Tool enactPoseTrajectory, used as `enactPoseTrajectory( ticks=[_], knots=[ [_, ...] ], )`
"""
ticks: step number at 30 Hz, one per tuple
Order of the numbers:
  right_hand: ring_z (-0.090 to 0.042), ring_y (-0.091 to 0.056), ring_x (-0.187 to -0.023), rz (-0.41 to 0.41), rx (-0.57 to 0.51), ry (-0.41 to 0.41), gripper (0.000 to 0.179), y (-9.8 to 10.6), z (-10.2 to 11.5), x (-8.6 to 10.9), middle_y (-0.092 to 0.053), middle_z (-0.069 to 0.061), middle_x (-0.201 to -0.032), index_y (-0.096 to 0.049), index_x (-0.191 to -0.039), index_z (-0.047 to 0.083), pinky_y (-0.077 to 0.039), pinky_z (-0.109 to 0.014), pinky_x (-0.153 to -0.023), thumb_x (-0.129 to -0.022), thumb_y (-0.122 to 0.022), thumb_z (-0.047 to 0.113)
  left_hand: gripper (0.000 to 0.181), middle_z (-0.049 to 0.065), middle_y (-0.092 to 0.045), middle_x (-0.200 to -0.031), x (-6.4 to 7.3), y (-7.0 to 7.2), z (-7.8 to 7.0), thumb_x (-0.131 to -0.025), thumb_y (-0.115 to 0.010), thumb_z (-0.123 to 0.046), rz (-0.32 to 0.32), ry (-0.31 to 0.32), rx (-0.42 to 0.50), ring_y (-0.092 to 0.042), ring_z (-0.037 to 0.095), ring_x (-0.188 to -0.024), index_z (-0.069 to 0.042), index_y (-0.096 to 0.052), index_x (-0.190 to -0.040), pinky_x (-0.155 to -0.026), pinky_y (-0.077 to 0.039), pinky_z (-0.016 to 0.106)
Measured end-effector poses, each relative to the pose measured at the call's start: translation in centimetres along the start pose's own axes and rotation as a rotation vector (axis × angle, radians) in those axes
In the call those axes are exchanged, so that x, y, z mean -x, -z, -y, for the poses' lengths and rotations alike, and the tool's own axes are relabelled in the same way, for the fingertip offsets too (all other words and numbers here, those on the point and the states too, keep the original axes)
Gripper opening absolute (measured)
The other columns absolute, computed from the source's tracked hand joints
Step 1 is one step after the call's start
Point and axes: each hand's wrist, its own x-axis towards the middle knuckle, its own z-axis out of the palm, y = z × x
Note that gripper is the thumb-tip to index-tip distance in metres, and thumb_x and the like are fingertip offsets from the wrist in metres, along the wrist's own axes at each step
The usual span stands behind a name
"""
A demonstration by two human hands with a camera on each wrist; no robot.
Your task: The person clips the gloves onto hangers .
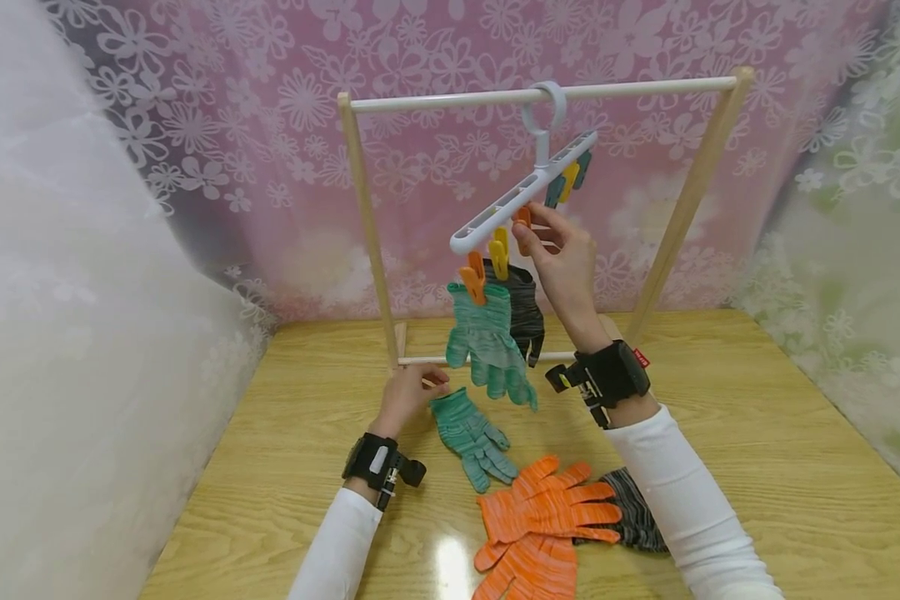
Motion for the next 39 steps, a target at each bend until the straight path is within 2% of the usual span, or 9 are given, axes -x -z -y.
enactPoseTrajectory(
  ticks=[4,8,15,20,23,28,32,37,39],
  knots=[
    [-0.025,-0.069,-0.099,0.006,-0.01,-0.011,0.038,-0.2,-0.2,0.0,-0.071,-0.014,-0.121,-0.067,-0.133,0.006,-0.058,-0.029,-0.09,-0.098,-0.071,0.019,0.015,0.006,-0.075,-0.097,0.4,-0.1,0.5,-0.09,-0.079,-0.019,0.049,0.022,-0.063,-0.072,0.026,-0.088,-0.009,-0.076,-0.101,-0.076,-0.058,0.039],
    [-0.023,-0.069,-0.099,-0.002,-0.021,-0.017,0.038,-0.2,-0.4,0.0,-0.071,-0.013,-0.121,-0.068,-0.132,0.005,-0.057,-0.031,-0.091,-0.098,-0.071,0.019,0.021,0.004,-0.075,-0.094,0.5,0.2,0.7,-0.084,-0.085,-0.023,0.06,0.082,-0.139,-0.071,0.023,-0.086,-0.011,-0.077,-0.099,-0.07,-0.056,0.037],
    [-0.017,-0.068,-0.098,0.001,-0.016,-0.023,0.038,0.0,-0.3,0.0,-0.071,-0.012,-0.122,-0.068,-0.133,0.006,-0.057,-0.027,-0.09,-0.097,-0.071,0.02,0.026,0.0,-0.072,-0.085,0.5,0.4,0.7,-0.079,-0.09,-0.024,0.096,0.171,-0.238,-0.064,0.015,-0.072,-0.012,-0.078,-0.098,-0.056,-0.049,0.027],
    [-0.019,-0.069,-0.098,-0.005,-0.004,-0.019,0.038,-0.1,-0.5,-0.1,-0.071,-0.012,-0.122,-0.068,-0.133,0.006,-0.057,-0.03,-0.09,-0.098,-0.071,0.02,0.019,-0.002,-0.068,-0.079,0.5,0.3,0.5,-0.08,-0.089,-0.022,0.095,0.174,-0.24,-0.059,0.012,-0.067,-0.012,-0.08,-0.093,-0.053,-0.044,0.024],
    [-0.017,-0.069,-0.098,-0.009,-0.002,-0.02,0.038,-0.2,-0.5,-0.1,-0.071,-0.013,-0.122,-0.067,-0.133,0.005,-0.058,-0.033,-0.091,-0.097,-0.071,0.019,0.016,-0.002,-0.068,-0.08,0.4,0.3,0.5,-0.081,-0.088,-0.022,0.092,0.156,-0.229,-0.06,0.013,-0.069,-0.013,-0.08,-0.091,-0.054,-0.045,0.026],
    [-0.009,-0.067,-0.094,-0.011,-0.009,-0.016,0.037,-0.2,-0.4,0.0,-0.071,-0.013,-0.121,-0.068,-0.133,0.005,-0.057,-0.028,-0.089,-0.098,-0.071,0.018,0.017,0.003,-0.074,-0.092,0.2,0.4,1.0,-0.087,-0.083,-0.025,0.085,0.123,-0.167,-0.068,0.019,-0.081,-0.013,-0.079,-0.097,-0.065,-0.054,0.033],
    [-0.012,-0.068,-0.095,-0.011,-0.009,-0.012,0.037,-0.2,-0.4,-0.1,-0.072,-0.013,-0.12,-0.068,-0.132,0.005,-0.058,-0.029,-0.089,-0.098,-0.071,0.019,0.02,0.009,-0.075,-0.101,0.0,0.9,1.1,-0.091,-0.079,-0.026,0.066,0.104,-0.078,-0.071,0.026,-0.093,-0.01,-0.077,-0.103,-0.078,-0.058,0.041],
    [-0.017,-0.069,-0.097,-0.01,-0.007,-0.019,0.038,-0.1,-0.4,-0.1,-0.072,-0.012,-0.12,-0.068,-0.132,0.005,-0.057,-0.028,-0.089,-0.098,-0.071,0.02,0.02,0.012,-0.074,-0.112,-0.4,1.4,1.1,-0.094,-0.075,-0.028,0.076,0.104,0.104,-0.069,0.029,-0.104,-0.013,-0.076,-0.108,-0.085,-0.057,0.044],
    [-0.016,-0.069,-0.096,-0.009,-0.012,-0.022,0.038,-0.1,-0.4,0.0,-0.072,-0.012,-0.12,-0.068,-0.133,0.005,-0.057,-0.027,-0.089,-0.098,-0.071,0.02,0.021,0.014,-0.073,-0.112,-0.4,1.6,1.1,-0.095,-0.074,-0.026,0.073,0.109,0.196,-0.069,0.031,-0.101,-0.012,-0.076,-0.11,-0.083,-0.057,0.045]
  ],
)
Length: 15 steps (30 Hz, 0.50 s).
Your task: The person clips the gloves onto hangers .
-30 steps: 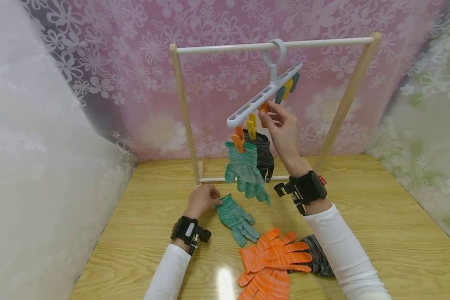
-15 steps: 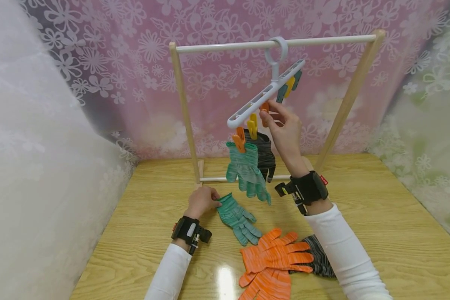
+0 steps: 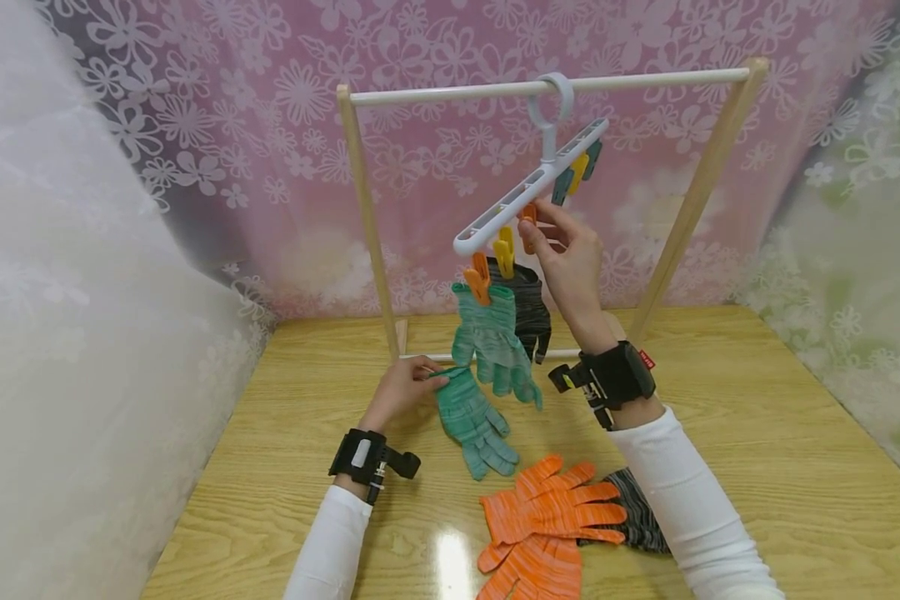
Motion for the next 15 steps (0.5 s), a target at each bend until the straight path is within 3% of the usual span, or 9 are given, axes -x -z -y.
enactPoseTrajectory(
  ticks=[6,9,15],
  knots=[
    [-0.012,-0.068,-0.094,-0.003,-0.009,-0.008,0.037,0.04,0.07,0.15,-0.072,-0.012,-0.12,-0.068,-0.133,0.006,-0.057,-0.025,-0.089,-0.098,-0.07,0.019,0.025,0.013,-0.073,-0.109,-0.18,0.24,-0.25,-0.096,-0.073,-0.023,-0.074,0.01,0.122,-0.07,0.031,-0.095,-0.009,-0.075,-0.117,-0.08,-0.059,0.045],
    [-0.01,-0.068,-0.093,-0.001,-0.016,-0.005,0.037,0.02,0.09,0.16,-0.072,-0.012,-0.119,-0.068,-0.132,0.006,-0.057,-0.025,-0.089,-0.098,-0.07,0.02,0.028,0.014,-0.071,-0.099,-0.28,0.2,-0.27,-0.096,-0.074,-0.021,-0.098,0.015,0.168,-0.07,0.032,-0.09,-0.006,-0.075,-0.119,-0.081,-0.059,0.049],
    [-0.007,-0.067,-0.091,-0.001,-0.024,0.006,0.036,0.1,0.16,0.09,-0.072,-0.013,-0.119,-0.068,-0.132,0.005,-0.056,-0.021,-0.085,-0.098,-0.07,0.019,0.029,0.014,-0.073,-0.096,-0.44,0.08,-0.56,-0.096,-0.073,-0.019,-0.14,0.016,0.269,-0.072,0.024,-0.086,-0.003,-0.073,-0.12,-0.084,-0.06,0.05]
  ],
)
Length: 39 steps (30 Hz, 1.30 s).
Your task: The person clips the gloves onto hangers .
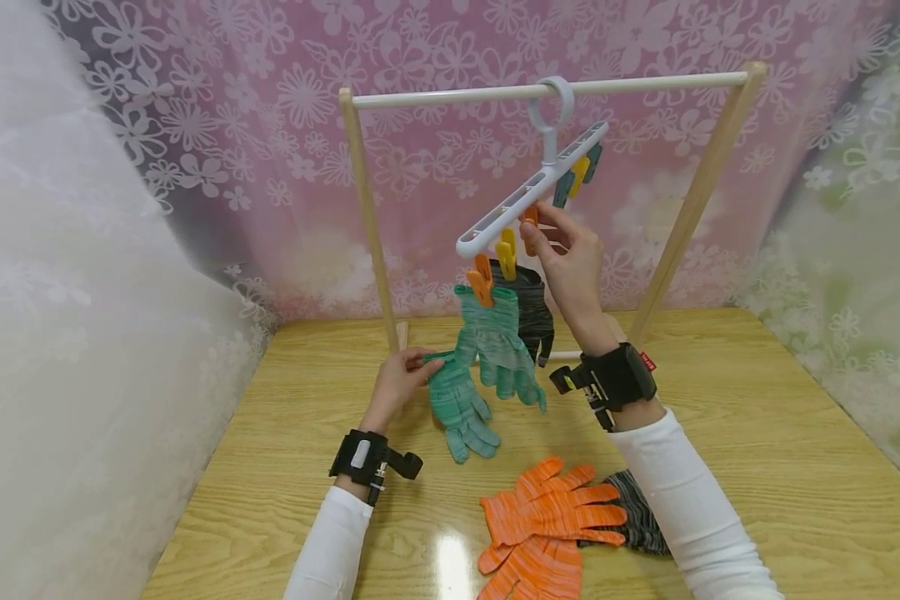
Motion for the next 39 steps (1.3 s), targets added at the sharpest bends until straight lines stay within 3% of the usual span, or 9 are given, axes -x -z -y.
enactPoseTrajectory(
  ticks=[8,13,16,23,28,35,37,39],
  knots=[
    [-0.004,-0.067,-0.089,0.004,-0.006,-0.001,0.037,0.4,0.0,0.0,-0.072,-0.012,-0.118,-0.068,-0.132,0.006,-0.056,-0.019,-0.083,-0.097,-0.071,0.019,0.028,0.016,-0.075,-0.104,-0.2,-0.2,-0.6,-0.098,-0.07,-0.018,-0.081,-0.057,0.064,-0.072,0.024,-0.092,-0.002,-0.071,-0.121,-0.081,-0.061,0.038],
    [-0.003,-0.066,-0.089,-0.009,0.004,-0.007,0.037,0.5,0.1,-0.1,-0.072,-0.012,-0.12,-0.068,-0.133,0.006,-0.056,-0.019,-0.083,-0.097,-0.071,0.018,0.031,0.018,-0.071,-0.117,-0.3,0.1,-1.3,-0.098,-0.07,-0.019,-0.122,-0.112,0.08,-0.07,0.03,-0.104,-0.004,-0.069,-0.125,-0.086,-0.059,0.042],
    [-0.004,-0.066,-0.09,-0.006,0.01,-0.013,0.038,0.6,0.1,-0.2,-0.071,-0.013,-0.121,-0.067,-0.134,0.006,-0.056,-0.02,-0.083,-0.097,-0.071,0.015,0.028,0.021,-0.071,-0.116,-0.3,0.3,-1.8,-0.099,-0.069,-0.016,-0.139,-0.149,0.089,-0.07,0.032,-0.103,-0.003,-0.07,-0.123,-0.083,-0.06,0.04],
    [-0.007,-0.067,-0.091,-0.001,0.011,-0.015,0.038,0.6,0.2,-0.2,-0.072,-0.012,-0.119,-0.068,-0.133,0.006,-0.057,-0.023,-0.086,-0.097,-0.071,0.018,0.026,0.017,-0.074,-0.104,-0.5,0.5,-2.7,-0.097,-0.072,-0.02,-0.165,-0.17,0.142,-0.071,0.024,-0.098,-0.005,-0.072,-0.119,-0.071,-0.052,0.02],
    [-0.005,-0.067,-0.09,0.012,0.03,-0.007,0.037,0.8,0.0,-0.2,-0.072,-0.013,-0.117,-0.069,-0.132,0.007,-0.057,-0.022,-0.086,-0.097,-0.071,0.02,0.033,0.016,-0.073,-0.103,-1.1,0.9,-3.5,-0.096,-0.073,-0.027,-0.142,-0.183,0.121,-0.07,0.024,-0.097,-0.005,-0.071,-0.12,-0.074,-0.052,0.025],
    [-0.023,-0.071,-0.1,0.056,0.057,-0.003,0.039,1.1,0.0,-0.4,-0.073,-0.012,-0.119,-0.069,-0.132,0.008,-0.058,-0.026,-0.089,-0.095,-0.074,0.021,0.039,0.023,-0.069,-0.113,-2.5,2.5,-5.1,-0.098,-0.071,-0.023,-0.104,-0.225,0.117,-0.068,0.032,-0.106,0.001,-0.066,-0.128,-0.087,-0.055,0.041],
    [-0.025,-0.07,-0.102,0.071,0.06,-0.007,0.04,1.1,0.1,-0.4,-0.073,-0.012,-0.12,-0.068,-0.133,0.008,-0.058,-0.027,-0.089,-0.095,-0.074,0.021,0.04,0.022,-0.067,-0.118,-2.8,2.8,-5.6,-0.098,-0.071,-0.023,-0.104,-0.232,0.104,-0.066,0.034,-0.109,0.0,-0.065,-0.131,-0.088,-0.054,0.04],
    [-0.026,-0.07,-0.103,0.078,0.059,-0.015,0.039,1.2,0.2,-0.5,-0.073,-0.012,-0.12,-0.068,-0.133,0.009,-0.058,-0.027,-0.09,-0.095,-0.074,0.02,0.038,0.022,-0.067,-0.112,-3.1,3.0,-6.2,-0.098,-0.071,-0.023,-0.104,-0.246,0.084,-0.066,0.033,-0.104,-0.001,-0.066,-0.128,-0.082,-0.053,0.036]
  ],
)
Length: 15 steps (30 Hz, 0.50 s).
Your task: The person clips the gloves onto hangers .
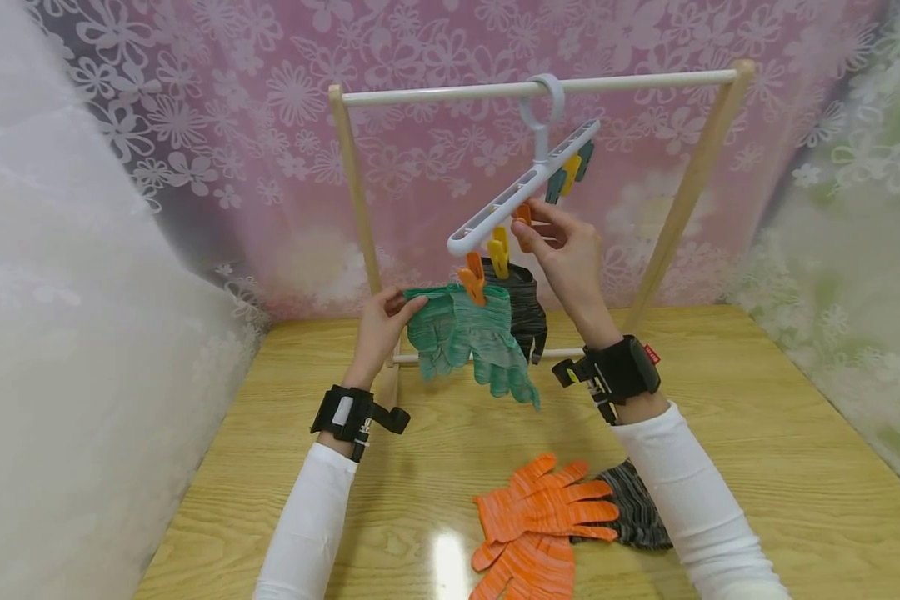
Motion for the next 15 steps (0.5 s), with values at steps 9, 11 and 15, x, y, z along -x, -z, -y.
enactPoseTrajectory(
  ticks=[9,11,15],
  knots=[
    [-0.026,-0.071,-0.102,0.028,-0.006,-0.031,0.04,0.3,0.1,-0.1,-0.072,-0.013,-0.12,-0.068,-0.133,0.011,-0.058,-0.03,-0.092,-0.095,-0.074,0.02,0.03,0.013,-0.07,-0.104,-1.6,-0.5,-1.7,-0.1,-0.067,-0.023,0.034,-0.085,-0.046,-0.063,0.016,-0.086,-0.005,-0.069,-0.124,-0.068,-0.043,0.025],
    [-0.026,-0.072,-0.101,0.029,-0.005,-0.035,0.039,0.4,0.1,-0.2,-0.073,-0.013,-0.119,-0.068,-0.133,0.012,-0.058,-0.031,-0.092,-0.095,-0.074,0.02,0.029,0.013,-0.067,-0.096,-2.0,-0.7,-2.2,-0.1,-0.067,-0.023,0.043,-0.1,-0.057,-0.058,0.016,-0.079,-0.005,-0.069,-0.123,-0.065,-0.04,0.026],
    [-0.023,-0.073,-0.098,0.031,0.006,-0.037,0.039,0.5,0.1,-0.2,-0.074,-0.013,-0.117,-0.068,-0.132,0.013,-0.057,-0.032,-0.092,-0.095,-0.074,0.022,0.029,0.013,-0.069,-0.099,-2.9,-1.2,-3.0,-0.1,-0.067,-0.021,0.078,-0.12,-0.038,-0.061,0.017,-0.082,-0.005,-0.069,-0.124,-0.07,-0.045,0.026]
  ],
)
